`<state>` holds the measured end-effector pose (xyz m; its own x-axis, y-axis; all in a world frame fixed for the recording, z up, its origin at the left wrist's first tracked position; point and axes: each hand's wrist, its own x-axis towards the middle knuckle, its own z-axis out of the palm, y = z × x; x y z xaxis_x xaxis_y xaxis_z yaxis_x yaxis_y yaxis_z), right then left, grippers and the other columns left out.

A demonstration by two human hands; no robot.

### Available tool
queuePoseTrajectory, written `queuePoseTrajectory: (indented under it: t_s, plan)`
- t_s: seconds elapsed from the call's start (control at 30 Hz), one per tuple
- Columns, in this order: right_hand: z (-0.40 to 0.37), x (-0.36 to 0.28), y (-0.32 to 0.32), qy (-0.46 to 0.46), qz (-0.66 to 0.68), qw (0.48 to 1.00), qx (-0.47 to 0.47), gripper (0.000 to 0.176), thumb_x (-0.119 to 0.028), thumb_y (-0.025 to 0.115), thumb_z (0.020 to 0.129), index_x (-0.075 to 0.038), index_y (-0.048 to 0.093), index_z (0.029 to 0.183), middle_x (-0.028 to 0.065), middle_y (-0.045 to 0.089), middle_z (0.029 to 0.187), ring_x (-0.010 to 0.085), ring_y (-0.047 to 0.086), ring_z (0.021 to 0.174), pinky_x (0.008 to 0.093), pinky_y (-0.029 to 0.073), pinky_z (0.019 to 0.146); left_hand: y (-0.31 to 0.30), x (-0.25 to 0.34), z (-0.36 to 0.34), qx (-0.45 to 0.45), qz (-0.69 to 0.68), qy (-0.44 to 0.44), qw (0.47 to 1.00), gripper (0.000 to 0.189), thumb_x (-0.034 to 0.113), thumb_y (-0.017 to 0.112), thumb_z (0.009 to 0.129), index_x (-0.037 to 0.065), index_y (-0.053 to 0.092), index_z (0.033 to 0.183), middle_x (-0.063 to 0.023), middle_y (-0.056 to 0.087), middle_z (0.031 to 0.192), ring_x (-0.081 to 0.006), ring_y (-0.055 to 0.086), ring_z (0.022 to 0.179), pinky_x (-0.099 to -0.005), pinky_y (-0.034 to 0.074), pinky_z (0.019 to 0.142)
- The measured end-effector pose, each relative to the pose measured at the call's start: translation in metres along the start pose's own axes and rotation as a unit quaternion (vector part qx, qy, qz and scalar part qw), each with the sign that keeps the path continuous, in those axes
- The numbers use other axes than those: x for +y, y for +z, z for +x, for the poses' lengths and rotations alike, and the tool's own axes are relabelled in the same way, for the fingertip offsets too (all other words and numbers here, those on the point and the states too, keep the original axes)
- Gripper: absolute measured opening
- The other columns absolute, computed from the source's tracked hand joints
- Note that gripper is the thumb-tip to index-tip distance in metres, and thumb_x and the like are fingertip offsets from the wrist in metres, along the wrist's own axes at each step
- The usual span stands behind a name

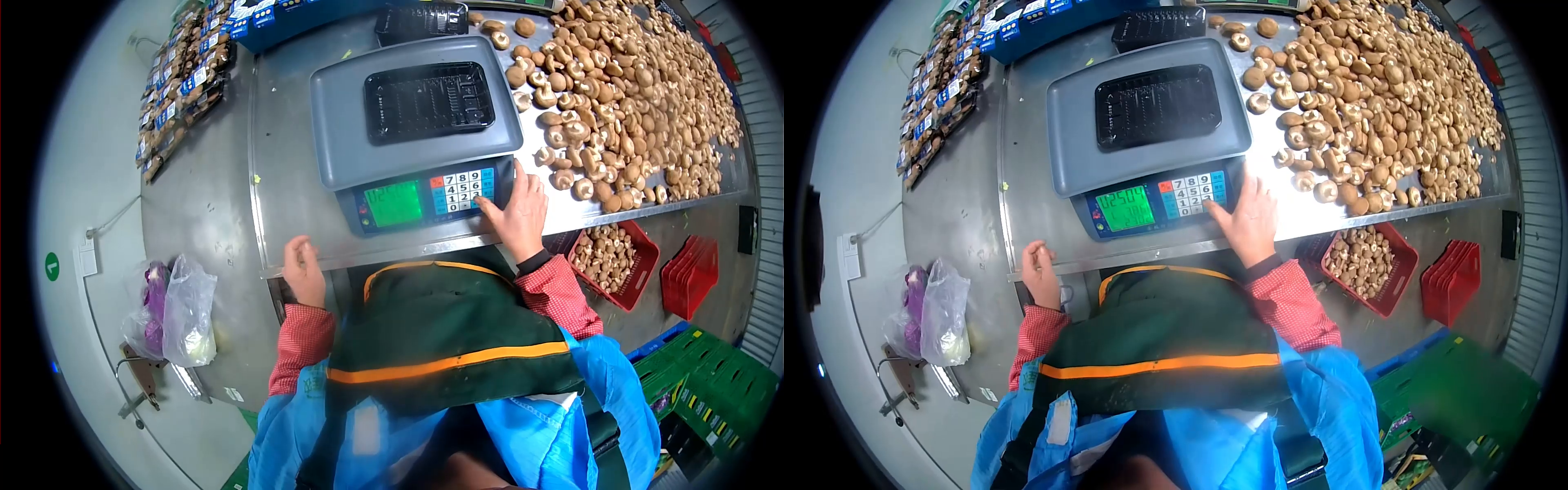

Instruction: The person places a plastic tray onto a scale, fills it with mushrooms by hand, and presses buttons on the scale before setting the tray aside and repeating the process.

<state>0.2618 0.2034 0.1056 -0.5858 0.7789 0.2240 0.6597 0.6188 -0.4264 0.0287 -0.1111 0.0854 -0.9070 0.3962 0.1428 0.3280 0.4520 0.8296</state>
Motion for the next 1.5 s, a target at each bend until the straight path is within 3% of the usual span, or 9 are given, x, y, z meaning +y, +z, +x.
queuePoseTrajectory:
  t_s: [0.07,0.17,0.3,0.43,0.77,1.1,1.2,1.3,1.5]
  plan:
    - [-0.005,-0.01,-0.001,-0.024,0.001,0.999,0.021,0.081,-0.033,0.081,0.075,0.0,0.044,0.139,0.0193,0.056,0.106,0.0379,0.055,0.091,0.0451,0.045,0.081,0.012,0.007,0.0,-0.01,0.004,0.035,0.999,0.012,0.008,0.056,0.098,0.001,0.062,0.106,-0.0063,0.064,0.085,-0.015,0.062,0.077,-0.0288,0.05,0.074]
    - [-0.007,-0.014,-0.001,-0.174,0.008,0.984,0.033,0.069,-0.025,0.079,0.075,-0.002,0.051,0.133,0.0157,0.054,0.097,0.0335,0.054,0.088,0.0421,0.045,0.08,0.019,0.009,-0.002,-0.032,-0.008,0.044,0.998,0.011,0.005,0.059,0.095,-0.001,0.063,0.103,-0.0084,0.065,0.089,-0.0169,0.063,0.083,-0.03,0.05,0.077]
    - [-0.036,-0.014,0.005,-0.197,-0.03,0.979,-0.038,0.054,-0.022,0.076,0.077,-0.007,0.059,0.126,0.0076,0.053,0.086,0.0253,0.055,0.08,0.0377,0.046,0.067,0.02,0.003,-0.005,-0.052,-0.012,0.045,0.998,0.009,0.004,0.06,0.093,-0.002,0.064,0.099,-0.0101,0.065,0.09,-0.019,0.064,0.086,-0.0303,0.05,0.078]
    - [-0.056,-0.003,0.001,-0.156,-0.098,0.978,-0.103,0.067,-0.032,0.075,0.078,-0.01,0.054,0.138,0.0073,0.052,0.088,0.0236,0.054,0.081,0.0371,0.044,0.07,0.018,-0.004,-0.008,-0.061,-0.002,0.041,0.997,0.009,0.003,0.06,0.093,-0.002,0.064,0.099,-0.0104,0.065,0.09,-0.0211,0.063,0.086,-0.0306,0.05,0.079]
    - [-0.06,-0.005,0.011,-0.142,-0.149,0.972,-0.111,0.073,-0.038,0.076,0.078,-0.013,0.051,0.142,0.0068,0.052,0.09,0.0229,0.053,0.08,0.0375,0.041,0.072,0.024,0.003,0.004,-0.091,-0.006,0.058,0.994,0.007,0.003,0.061,0.092,-0.001,0.064,0.097,-0.0103,0.063,0.09,-0.0214,0.062,0.084,-0.0306,0.049,0.078]
    - [-0.063,-0.001,0.001,-0.051,-0.025,0.997,-0.049,0.05,-0.024,0.074,0.082,-0.008,0.059,0.126,0.0101,0.056,0.089,0.0299,0.056,0.081,0.0418,0.042,0.072,0.032,0.044,0.017,-0.121,-0.022,0.125,0.985,0.008,-0.003,0.064,0.085,0.0,0.063,0.093,-0.0119,0.061,0.084,-0.025,0.062,0.079,-0.0313,0.049,0.075]
    - [-0.072,0.014,0.005,-0.008,-0.006,1.0,-0.003,0.043,-0.023,0.072,0.084,-0.008,0.06,0.122,0.0111,0.059,0.089,0.0302,0.057,0.082,0.0418,0.043,0.073,0.041,0.071,0.032,-0.135,-0.065,0.204,0.967,0.007,-0.004,0.062,0.089,-0.002,0.063,0.096,-0.0085,0.061,0.088,-0.016,0.06,0.08,-0.0272,0.048,0.075]
    - [-0.074,0.024,0.005,0.017,0.013,1.0,-0.014,0.036,-0.021,0.071,0.085,-0.008,0.061,0.118,0.0119,0.062,0.089,0.0317,0.059,0.083,0.0426,0.043,0.074,0.062,0.113,0.063,-0.167,-0.069,0.282,0.942,0.016,-0.003,0.07,0.08,0.001,0.065,0.095,-0.0119,0.064,0.087,-0.0286,0.062,0.084,-0.0361,0.05,0.08]
    - [-0.069,0.025,-0.003,0.007,0.042,0.999,0.002,0.034,-0.015,0.071,0.084,-0.007,0.062,0.115,0.0127,0.057,0.089,0.0324,0.057,0.083,0.0414,0.043,0.075,0.138,0.2,0.126,-0.219,0.11,0.47,0.848,0.04,0.003,0.071,0.074,0.006,0.065,0.113,-0.0098,0.061,0.109,-0.0304,0.058,0.103,-0.0398,0.048,0.085]
